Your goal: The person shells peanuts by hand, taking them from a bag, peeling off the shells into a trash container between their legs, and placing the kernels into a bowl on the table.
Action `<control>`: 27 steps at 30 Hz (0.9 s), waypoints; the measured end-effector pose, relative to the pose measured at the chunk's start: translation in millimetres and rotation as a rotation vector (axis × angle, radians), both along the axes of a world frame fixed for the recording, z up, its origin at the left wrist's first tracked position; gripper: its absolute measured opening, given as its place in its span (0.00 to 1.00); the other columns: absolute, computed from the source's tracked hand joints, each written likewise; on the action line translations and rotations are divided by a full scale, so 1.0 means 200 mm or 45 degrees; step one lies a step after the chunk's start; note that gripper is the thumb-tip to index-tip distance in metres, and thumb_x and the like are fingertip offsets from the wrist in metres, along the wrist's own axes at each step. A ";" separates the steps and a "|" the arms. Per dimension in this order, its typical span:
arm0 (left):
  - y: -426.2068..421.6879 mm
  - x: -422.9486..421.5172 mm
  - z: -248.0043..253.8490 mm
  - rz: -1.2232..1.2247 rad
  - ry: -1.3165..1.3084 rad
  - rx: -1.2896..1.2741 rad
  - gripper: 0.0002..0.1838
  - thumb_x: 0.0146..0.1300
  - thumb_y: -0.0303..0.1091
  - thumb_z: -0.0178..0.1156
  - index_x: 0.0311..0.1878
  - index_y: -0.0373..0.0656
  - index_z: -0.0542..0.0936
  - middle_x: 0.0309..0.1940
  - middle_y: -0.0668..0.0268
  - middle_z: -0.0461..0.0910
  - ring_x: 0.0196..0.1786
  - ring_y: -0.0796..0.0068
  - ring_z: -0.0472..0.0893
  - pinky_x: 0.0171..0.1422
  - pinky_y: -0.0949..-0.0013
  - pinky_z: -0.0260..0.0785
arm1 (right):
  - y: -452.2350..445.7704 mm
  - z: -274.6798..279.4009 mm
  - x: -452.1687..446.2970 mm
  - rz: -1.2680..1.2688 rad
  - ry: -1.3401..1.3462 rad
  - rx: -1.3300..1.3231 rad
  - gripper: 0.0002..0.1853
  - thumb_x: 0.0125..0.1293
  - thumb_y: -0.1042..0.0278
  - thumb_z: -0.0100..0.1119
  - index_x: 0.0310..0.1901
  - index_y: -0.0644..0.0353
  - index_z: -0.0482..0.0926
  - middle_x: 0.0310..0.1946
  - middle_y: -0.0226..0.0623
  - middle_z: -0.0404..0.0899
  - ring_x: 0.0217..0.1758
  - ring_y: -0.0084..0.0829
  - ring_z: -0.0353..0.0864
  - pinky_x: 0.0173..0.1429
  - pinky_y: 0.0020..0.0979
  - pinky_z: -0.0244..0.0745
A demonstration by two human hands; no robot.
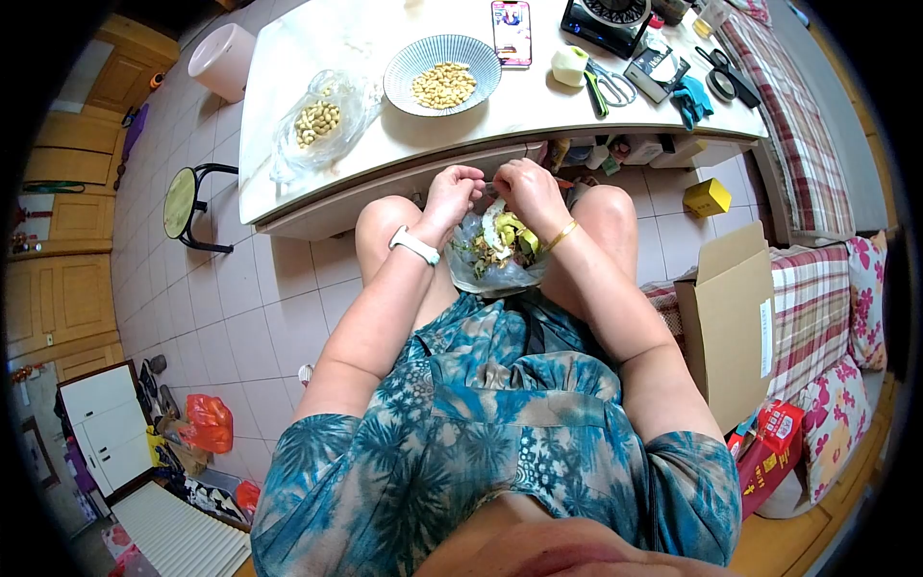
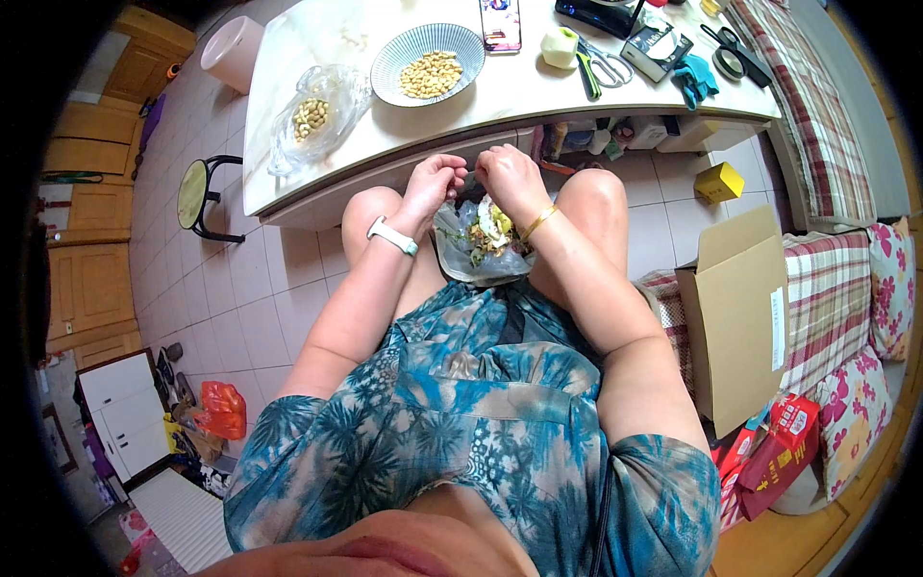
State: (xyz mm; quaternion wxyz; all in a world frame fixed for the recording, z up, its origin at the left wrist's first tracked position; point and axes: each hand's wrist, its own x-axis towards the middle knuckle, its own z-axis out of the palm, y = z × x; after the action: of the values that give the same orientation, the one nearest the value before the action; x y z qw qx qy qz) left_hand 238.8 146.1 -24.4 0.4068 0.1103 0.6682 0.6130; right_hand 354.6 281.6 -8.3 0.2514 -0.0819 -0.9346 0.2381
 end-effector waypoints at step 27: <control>0.00 0.02 0.05 -0.071 -0.234 -0.003 0.21 0.81 0.53 0.47 0.45 0.46 0.80 0.33 0.72 0.81 0.32 0.83 0.78 0.36 0.78 0.72 | -0.08 0.11 0.01 0.160 -0.052 -0.030 0.05 0.59 0.67 0.66 0.35 0.57 0.82 0.31 0.38 0.78 0.36 0.45 0.83 0.39 0.44 0.81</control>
State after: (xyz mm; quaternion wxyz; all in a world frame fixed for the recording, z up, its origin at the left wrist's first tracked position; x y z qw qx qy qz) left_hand 243.6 145.2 -14.9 0.4834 0.0715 0.6253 0.6084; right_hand 356.8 265.8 13.1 0.2160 -0.0311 -0.9399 0.2627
